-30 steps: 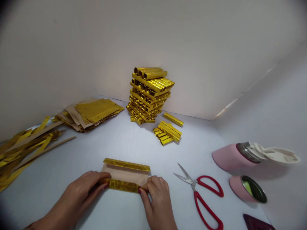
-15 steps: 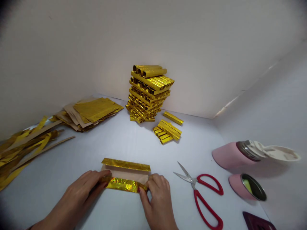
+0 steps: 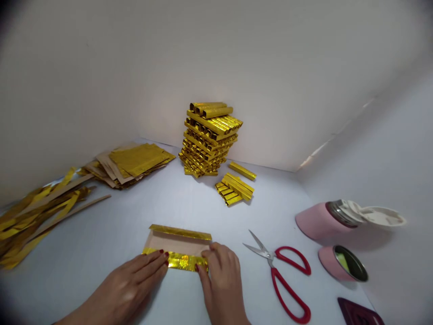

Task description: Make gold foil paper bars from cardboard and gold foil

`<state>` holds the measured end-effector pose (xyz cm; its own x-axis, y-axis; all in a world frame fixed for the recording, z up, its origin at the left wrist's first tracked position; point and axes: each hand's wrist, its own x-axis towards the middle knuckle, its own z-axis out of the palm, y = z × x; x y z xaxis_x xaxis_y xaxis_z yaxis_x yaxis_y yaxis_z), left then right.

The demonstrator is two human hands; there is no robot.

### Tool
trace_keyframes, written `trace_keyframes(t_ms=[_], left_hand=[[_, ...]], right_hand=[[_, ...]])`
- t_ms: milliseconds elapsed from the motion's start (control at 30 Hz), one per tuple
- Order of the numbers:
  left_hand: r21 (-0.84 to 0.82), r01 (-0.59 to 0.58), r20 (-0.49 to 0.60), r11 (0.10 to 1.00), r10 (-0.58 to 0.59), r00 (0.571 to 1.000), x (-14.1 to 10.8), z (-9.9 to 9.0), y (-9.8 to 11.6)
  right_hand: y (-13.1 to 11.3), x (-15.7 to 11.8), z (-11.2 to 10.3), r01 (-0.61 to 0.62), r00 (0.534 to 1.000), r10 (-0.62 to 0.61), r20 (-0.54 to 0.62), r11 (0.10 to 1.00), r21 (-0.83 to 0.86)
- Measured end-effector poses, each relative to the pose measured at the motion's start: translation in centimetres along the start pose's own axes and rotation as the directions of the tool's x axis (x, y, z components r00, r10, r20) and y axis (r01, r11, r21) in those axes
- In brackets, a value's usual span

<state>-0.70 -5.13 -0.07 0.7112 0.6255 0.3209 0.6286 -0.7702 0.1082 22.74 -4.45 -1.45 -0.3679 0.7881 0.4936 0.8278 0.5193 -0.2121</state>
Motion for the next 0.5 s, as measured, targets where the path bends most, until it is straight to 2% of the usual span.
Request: trace_keyframes(t_ms=[67, 167, 200, 267, 400, 500], left_hand=[[0.052, 0.015, 0.030, 0.999, -0.017, 0.999, -0.2, 0.2, 0.5], [0.077, 0.002, -0.002, 0.997, -0.002, 1.000, -0.7, 0.8, 0.6], [0.076, -0.001, -0.017, 0.997, 0.002, 1.000, -0.9, 1.0, 0.4], [0.069, -0.002, -0.032, 0.998, 0.004, 0.999, -1.4, 1.2, 0.0], [0.072, -0.013, -0.014, 0.997, 0.014, 1.000, -2.4, 0.8, -1.1], [0.080, 0.017, -0.033, 0.997, -0.014, 0.999, -3.2, 0.0, -1.9]], right_hand=[[-1.0, -0.1, 0.5, 0.173, 0.983, -0.179, -0.047, 0.980, -0.101], [-2.4, -0.1, 1.7, 0.429, 0.902, -0.431, -0.006, 0.898, -0.098], [-2.6, -0.2, 2.0, 0.468, 0.883, -0.468, 0.022, 0.877, -0.110], [-2.2, -0.4, 2.1, 0.501, 0.866, -0.493, 0.087, 0.856, -0.127], [0.4, -1.8, 0.6, 0.450, 0.884, -0.408, 0.228, 0.876, -0.175], [2.0, -2.8, -0.5, 0.454, 0.880, -0.393, 0.266, 0.859, -0.235]])
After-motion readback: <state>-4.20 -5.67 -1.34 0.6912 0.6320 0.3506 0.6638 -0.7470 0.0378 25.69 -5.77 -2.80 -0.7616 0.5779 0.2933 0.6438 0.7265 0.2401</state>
